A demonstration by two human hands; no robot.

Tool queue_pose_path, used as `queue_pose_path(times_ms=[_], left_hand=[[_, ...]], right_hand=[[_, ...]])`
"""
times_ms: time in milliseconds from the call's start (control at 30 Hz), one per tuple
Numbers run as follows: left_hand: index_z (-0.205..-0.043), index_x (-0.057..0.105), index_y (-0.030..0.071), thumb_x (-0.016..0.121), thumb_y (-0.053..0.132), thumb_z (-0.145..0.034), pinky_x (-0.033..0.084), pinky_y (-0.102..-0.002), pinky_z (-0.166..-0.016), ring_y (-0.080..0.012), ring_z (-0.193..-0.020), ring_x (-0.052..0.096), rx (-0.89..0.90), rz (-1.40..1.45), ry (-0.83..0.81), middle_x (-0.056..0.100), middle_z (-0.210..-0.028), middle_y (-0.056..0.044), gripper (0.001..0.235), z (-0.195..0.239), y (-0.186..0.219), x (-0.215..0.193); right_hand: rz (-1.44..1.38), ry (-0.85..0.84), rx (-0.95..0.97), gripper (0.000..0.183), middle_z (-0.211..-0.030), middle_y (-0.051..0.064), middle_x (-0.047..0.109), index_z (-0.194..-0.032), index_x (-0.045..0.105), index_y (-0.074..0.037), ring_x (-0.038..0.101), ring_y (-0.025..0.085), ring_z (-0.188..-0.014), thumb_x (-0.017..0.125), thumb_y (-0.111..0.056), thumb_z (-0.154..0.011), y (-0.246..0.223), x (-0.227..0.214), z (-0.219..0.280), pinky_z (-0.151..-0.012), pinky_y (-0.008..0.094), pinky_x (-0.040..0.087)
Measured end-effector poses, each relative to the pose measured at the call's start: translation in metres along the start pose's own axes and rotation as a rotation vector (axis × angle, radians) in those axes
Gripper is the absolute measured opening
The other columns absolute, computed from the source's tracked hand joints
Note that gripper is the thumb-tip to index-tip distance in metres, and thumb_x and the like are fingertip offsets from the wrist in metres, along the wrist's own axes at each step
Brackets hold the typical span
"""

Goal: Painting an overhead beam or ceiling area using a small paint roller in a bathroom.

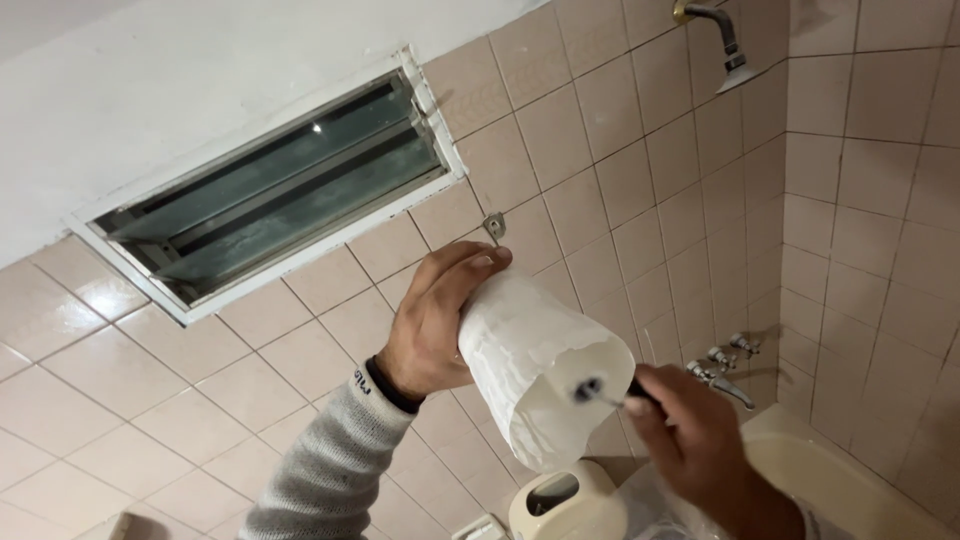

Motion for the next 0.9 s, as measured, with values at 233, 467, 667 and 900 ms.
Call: queue_pose_path(times_ms=[233, 467, 667, 900], left_hand=[[-0.135, 0.044, -0.004, 0.097, 0.024, -0.076, 0.056, -0.044, -0.106, -0.0359, -0.125, 0.060, 0.022, 0.013, 0.016, 0.064, -0.130, -0.020, 0.084, -0.005, 0.003, -0.009], [-0.134, 0.047, -0.003, 0.096, 0.023, -0.073, 0.056, -0.046, -0.107, -0.0355, -0.124, 0.061, 0.039, 0.035, -0.027, 0.066, -0.131, -0.018, 0.082, -0.005, 0.004, -0.004], [-0.134, 0.047, -0.003, 0.096, 0.026, -0.071, 0.056, -0.045, -0.107, -0.0366, -0.124, 0.061, 0.053, 0.086, -0.026, 0.065, -0.130, -0.019, 0.085, -0.003, 0.003, 0.008], [-0.134, 0.049, -0.004, 0.094, 0.022, -0.074, 0.058, -0.045, -0.105, -0.0360, -0.124, 0.061, 0.036, 0.068, -0.043, 0.065, -0.131, -0.018, 0.079, 0.006, 0.003, 0.014]], right_hand=[[0.361, 0.013, -0.150, 0.026, -0.092, 0.014, 0.073, -0.112, 0.069, -0.001, 0.069, 0.025, -0.074, 0.064, -0.018, -0.093, -0.021, -0.045, -0.025, -0.062, 0.036, 0.056], [0.506, -0.186, -0.263, 0.033, -0.088, 0.012, 0.074, -0.110, 0.069, -0.002, 0.069, 0.028, -0.078, 0.072, -0.018, -0.081, -0.025, -0.073, -0.041, -0.067, 0.041, 0.056], [0.395, -0.297, -0.293, 0.037, -0.090, 0.013, 0.072, -0.110, 0.069, -0.001, 0.068, 0.027, -0.074, 0.075, -0.018, -0.078, -0.004, -0.054, -0.031, -0.063, 0.041, 0.055], [0.218, -0.392, -0.139, 0.027, -0.090, 0.013, 0.070, -0.102, 0.069, -0.001, 0.067, 0.027, -0.074, 0.072, -0.020, -0.083, 0.006, -0.028, -0.013, -0.062, 0.040, 0.055]])
Point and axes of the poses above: each hand's wrist, its own z-axis away from the middle knuckle, its own x-axis out of the palm, y = z × x, the point moved 1 cm from there along -z, towards the middle knuckle
